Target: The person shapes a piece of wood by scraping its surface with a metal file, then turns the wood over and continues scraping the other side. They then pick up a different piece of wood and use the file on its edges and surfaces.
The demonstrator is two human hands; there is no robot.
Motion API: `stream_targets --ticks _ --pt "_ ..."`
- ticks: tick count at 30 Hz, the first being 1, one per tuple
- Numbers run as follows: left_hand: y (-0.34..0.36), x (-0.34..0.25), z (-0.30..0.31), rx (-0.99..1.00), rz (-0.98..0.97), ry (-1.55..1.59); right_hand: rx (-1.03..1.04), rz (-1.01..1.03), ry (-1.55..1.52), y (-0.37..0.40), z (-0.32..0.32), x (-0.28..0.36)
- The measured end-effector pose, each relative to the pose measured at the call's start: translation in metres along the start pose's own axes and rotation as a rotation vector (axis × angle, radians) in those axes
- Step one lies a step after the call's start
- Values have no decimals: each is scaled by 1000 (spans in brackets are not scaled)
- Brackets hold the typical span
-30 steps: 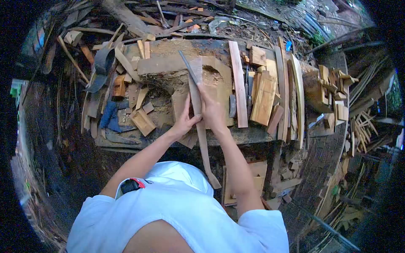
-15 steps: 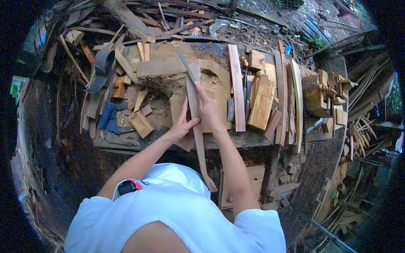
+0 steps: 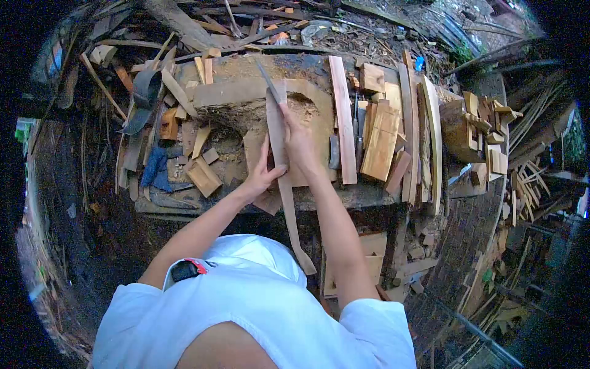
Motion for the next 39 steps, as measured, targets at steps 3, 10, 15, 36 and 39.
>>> stream_targets --ticks 3,10,15,36,39 --pt "-1 0 1 4 9 -11 9 -63 -14 -47 0 1" --pt "0 -5 -2 -2 9 52 -44 76 -50 2 -5 -7" --pt "0 -9 -2 37 16 78 55 -144 -26 -34 3 1" --pt "-1 -7 -1 35 36 48 -64 -158 147 -26 -2 -15" --pt "-2 6 -1 -1 52 16 -241 299 50 23 -12 -60"
Point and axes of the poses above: each hand's wrist, its own y-axis away from the middle knuckle, its own z-axis out of the back of the hand, x = y × z, the point moved 1 cm from there along -y, towards the middle knuckle, and after that the axes turned 11 degrees about -y, right-handed, at the moved point
